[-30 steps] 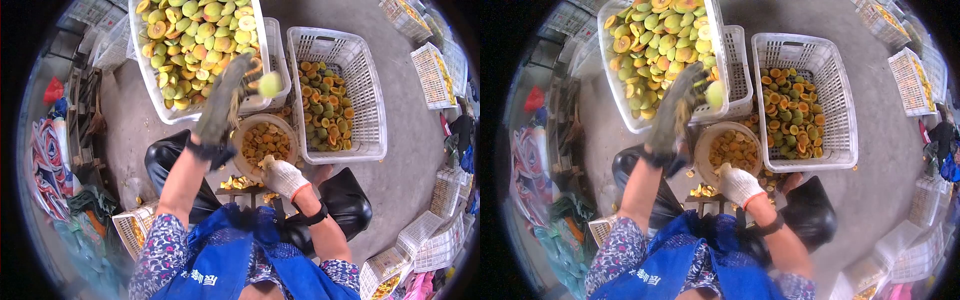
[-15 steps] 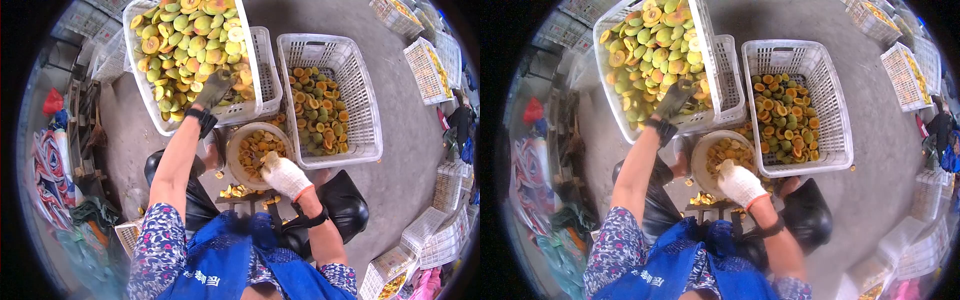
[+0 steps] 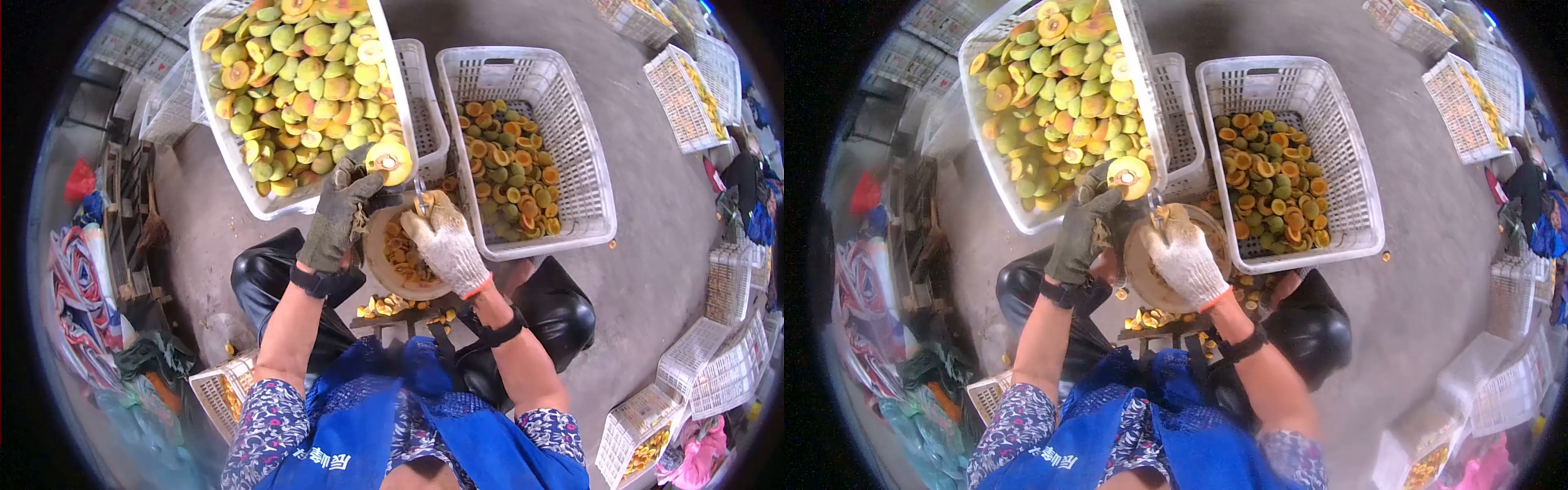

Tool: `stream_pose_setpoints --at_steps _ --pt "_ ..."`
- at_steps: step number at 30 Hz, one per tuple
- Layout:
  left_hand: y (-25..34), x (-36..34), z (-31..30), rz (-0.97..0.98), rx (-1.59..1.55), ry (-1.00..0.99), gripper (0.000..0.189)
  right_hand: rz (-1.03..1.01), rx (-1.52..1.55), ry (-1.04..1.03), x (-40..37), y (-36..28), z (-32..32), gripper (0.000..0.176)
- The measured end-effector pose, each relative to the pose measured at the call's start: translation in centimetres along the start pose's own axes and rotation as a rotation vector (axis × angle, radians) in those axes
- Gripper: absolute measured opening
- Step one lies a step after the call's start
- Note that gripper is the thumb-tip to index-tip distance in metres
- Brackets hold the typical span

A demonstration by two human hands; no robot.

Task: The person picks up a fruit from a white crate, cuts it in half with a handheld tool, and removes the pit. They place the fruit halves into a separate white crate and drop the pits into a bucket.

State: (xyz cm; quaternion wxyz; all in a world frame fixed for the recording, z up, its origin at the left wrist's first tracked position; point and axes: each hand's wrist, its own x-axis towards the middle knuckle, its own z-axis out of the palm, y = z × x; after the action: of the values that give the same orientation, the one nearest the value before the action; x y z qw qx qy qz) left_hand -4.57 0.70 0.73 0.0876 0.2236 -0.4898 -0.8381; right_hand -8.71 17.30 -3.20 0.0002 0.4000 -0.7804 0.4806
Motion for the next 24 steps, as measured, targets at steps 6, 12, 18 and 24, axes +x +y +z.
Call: stream_pose_setpoints --at_steps 6,12,18,24 --pt "-1.7 -0.4 2.3 0.073 0.188 -0.003 0.046 0.100 0.022 0.117 -0.2 0.9 -0.1 0.019" --pt "-3.0 -0.2 3.7 0.134 0.265 -0.008 0.045 -0.099 -0.386 0.085 -0.9 2.4 -0.4 0.018" --pt "-4.8 0.3 4.1 0.243 0.371 -0.015 0.047 0.125 -0.132 0.084 -0.8 1.4 -1.3 0.019" --pt "-4.6 0.3 3.0 0.269 0.291 -0.135 0.041 0.328 0.082 -0.165 -0.2 0.8 -3.1 0.024"
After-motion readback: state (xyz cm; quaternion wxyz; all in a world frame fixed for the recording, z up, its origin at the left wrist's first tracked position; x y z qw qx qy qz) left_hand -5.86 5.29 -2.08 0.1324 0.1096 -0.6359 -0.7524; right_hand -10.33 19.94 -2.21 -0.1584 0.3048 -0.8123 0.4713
